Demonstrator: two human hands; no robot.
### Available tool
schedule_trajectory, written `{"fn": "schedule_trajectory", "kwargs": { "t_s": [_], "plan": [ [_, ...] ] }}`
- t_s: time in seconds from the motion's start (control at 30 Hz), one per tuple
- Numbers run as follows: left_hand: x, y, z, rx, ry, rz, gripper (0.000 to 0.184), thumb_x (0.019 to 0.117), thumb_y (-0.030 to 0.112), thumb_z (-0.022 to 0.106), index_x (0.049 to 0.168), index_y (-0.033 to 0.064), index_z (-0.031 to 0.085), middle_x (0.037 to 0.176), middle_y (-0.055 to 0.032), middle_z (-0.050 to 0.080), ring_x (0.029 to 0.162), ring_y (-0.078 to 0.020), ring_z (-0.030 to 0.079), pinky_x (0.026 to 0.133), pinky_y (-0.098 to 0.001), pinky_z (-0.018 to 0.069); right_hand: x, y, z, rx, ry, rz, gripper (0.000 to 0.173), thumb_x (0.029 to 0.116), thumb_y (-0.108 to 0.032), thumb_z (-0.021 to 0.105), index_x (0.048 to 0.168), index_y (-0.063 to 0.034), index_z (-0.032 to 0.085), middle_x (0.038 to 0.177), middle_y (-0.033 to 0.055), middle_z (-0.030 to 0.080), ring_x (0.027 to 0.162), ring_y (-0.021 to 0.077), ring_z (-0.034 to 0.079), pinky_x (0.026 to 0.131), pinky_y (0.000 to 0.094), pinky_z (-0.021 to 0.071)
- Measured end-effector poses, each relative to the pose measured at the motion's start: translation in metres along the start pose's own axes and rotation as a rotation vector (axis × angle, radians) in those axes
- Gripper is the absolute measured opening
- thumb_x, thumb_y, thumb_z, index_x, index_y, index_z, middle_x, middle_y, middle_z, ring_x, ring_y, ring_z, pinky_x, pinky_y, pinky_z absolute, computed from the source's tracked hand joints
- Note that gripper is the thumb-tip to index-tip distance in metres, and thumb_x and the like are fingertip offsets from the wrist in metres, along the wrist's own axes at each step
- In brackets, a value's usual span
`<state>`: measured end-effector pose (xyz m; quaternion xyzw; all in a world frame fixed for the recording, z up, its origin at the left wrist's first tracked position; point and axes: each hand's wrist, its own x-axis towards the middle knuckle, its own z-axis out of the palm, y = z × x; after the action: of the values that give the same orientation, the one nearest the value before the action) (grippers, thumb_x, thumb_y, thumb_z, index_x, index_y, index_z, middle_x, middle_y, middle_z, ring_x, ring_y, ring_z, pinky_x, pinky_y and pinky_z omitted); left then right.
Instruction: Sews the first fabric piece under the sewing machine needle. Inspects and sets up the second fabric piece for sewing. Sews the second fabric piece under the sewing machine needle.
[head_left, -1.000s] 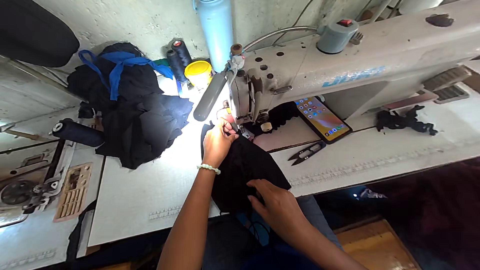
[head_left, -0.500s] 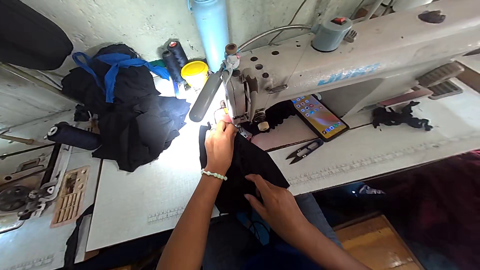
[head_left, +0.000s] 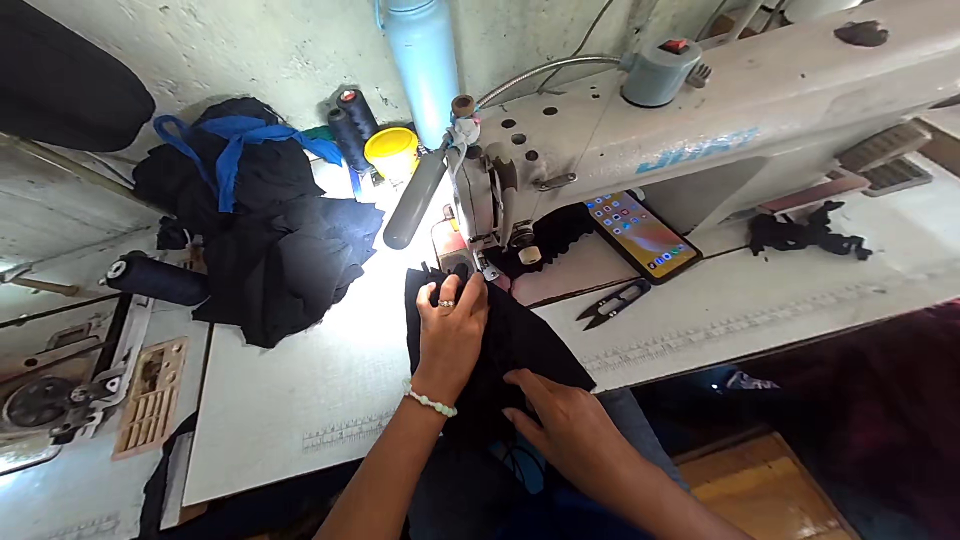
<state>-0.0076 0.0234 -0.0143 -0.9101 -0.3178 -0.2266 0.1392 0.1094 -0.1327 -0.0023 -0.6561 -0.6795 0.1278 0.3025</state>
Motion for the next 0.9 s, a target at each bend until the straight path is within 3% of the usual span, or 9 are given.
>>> {"fn": "schedule_trajectory", "kwargs": {
  "t_s": [0.07, 0.13, 0.23, 0.33, 0.43, 0.6, 0.9],
  "plan": [
    [-0.001, 0.003, -0.002, -0.032, -0.006, 0.016, 0.019, 0.0972, 0.019, 0.062, 0.104, 0.0178, 0.080, 0.124, 0.0023, 0.073, 0.117, -0.0259, 0.065, 0.099, -0.0588, 0.0393, -0.001, 0.005, -0.004, 0.013, -0.001, -0.022, 0.032, 0.0898, -0.032, 0.069, 0.106, -0.0047, 0.074, 0.075, 0.0080, 0.069, 0.057, 0.0219, 0.068, 0.051, 0.0372, 0.0566],
    [-0.001, 0.004, -0.002, -0.052, -0.015, 0.017, 0.024, 0.0993, 0.024, 0.060, 0.111, 0.0190, 0.080, 0.123, 0.0027, 0.073, 0.119, -0.0280, 0.065, 0.101, -0.0634, 0.0379, 0.008, 0.015, -0.009, 0.045, 0.069, -0.036, 0.032, 0.0990, -0.036, 0.061, 0.103, -0.0073, 0.076, 0.080, 0.0076, 0.070, 0.066, 0.0211, 0.070, 0.057, 0.0370, 0.0591],
    [-0.002, 0.001, -0.004, -0.081, -0.057, 0.008, 0.028, 0.1001, 0.030, 0.059, 0.119, 0.0203, 0.078, 0.125, 0.0013, 0.073, 0.122, -0.0325, 0.063, 0.102, -0.0715, 0.0335, 0.042, 0.032, -0.022, 0.062, 0.210, -0.111, 0.027, 0.1030, -0.021, 0.055, 0.102, -0.0061, 0.077, 0.094, 0.0091, 0.073, 0.086, 0.0213, 0.072, 0.076, 0.0332, 0.0598],
    [-0.003, 0.001, -0.004, -0.098, -0.076, -0.005, 0.029, 0.1002, 0.033, 0.059, 0.120, 0.0222, 0.078, 0.126, 0.0015, 0.073, 0.124, -0.0348, 0.063, 0.102, -0.0745, 0.0316, 0.082, 0.058, -0.014, 0.055, 0.173, -0.252, 0.026, 0.1028, -0.014, 0.053, 0.111, -0.0054, 0.077, 0.112, 0.0085, 0.076, 0.107, 0.0259, 0.070, 0.094, 0.0394, 0.0560],
    [-0.005, 0.001, -0.001, -0.065, -0.064, -0.023, 0.032, 0.0996, 0.036, 0.057, 0.123, 0.0245, 0.076, 0.126, 0.0032, 0.073, 0.123, -0.0347, 0.063, 0.100, -0.0736, 0.0326, 0.106, 0.084, 0.002, -0.036, 0.094, -0.361, 0.026, 0.1014, -0.012, 0.054, 0.114, -0.0058, 0.076, 0.119, 0.0078, 0.075, 0.112, 0.0288, 0.069, 0.094, 0.0477, 0.0542],
    [-0.001, -0.001, 0.003, -0.071, -0.029, -0.056, 0.028, 0.0952, 0.037, 0.061, 0.112, 0.0212, 0.077, 0.122, 0.0040, 0.074, 0.121, -0.0347, 0.063, 0.099, -0.0740, 0.0332, 0.116, 0.096, 0.002, -0.199, 0.095, -0.482, 0.027, 0.0993, -0.013, 0.056, 0.114, -0.0074, 0.077, 0.120, 0.0062, 0.075, 0.111, 0.0298, 0.068, 0.090, 0.0492, 0.0529],
    [0.013, -0.019, 0.015, -0.197, -0.100, -0.088, 0.029, 0.0977, 0.036, 0.060, 0.116, 0.0214, 0.077, 0.129, 0.0004, 0.071, 0.131, -0.0385, 0.056, 0.095, -0.0748, 0.0354, 0.139, 0.105, 0.005, -0.304, 0.170, -0.517, 0.025, 0.0957, -0.013, 0.059, 0.110, -0.0055, 0.078, 0.119, 0.0105, 0.075, 0.110, 0.0334, 0.070, 0.093, 0.0525, 0.0526]
  ]
}}
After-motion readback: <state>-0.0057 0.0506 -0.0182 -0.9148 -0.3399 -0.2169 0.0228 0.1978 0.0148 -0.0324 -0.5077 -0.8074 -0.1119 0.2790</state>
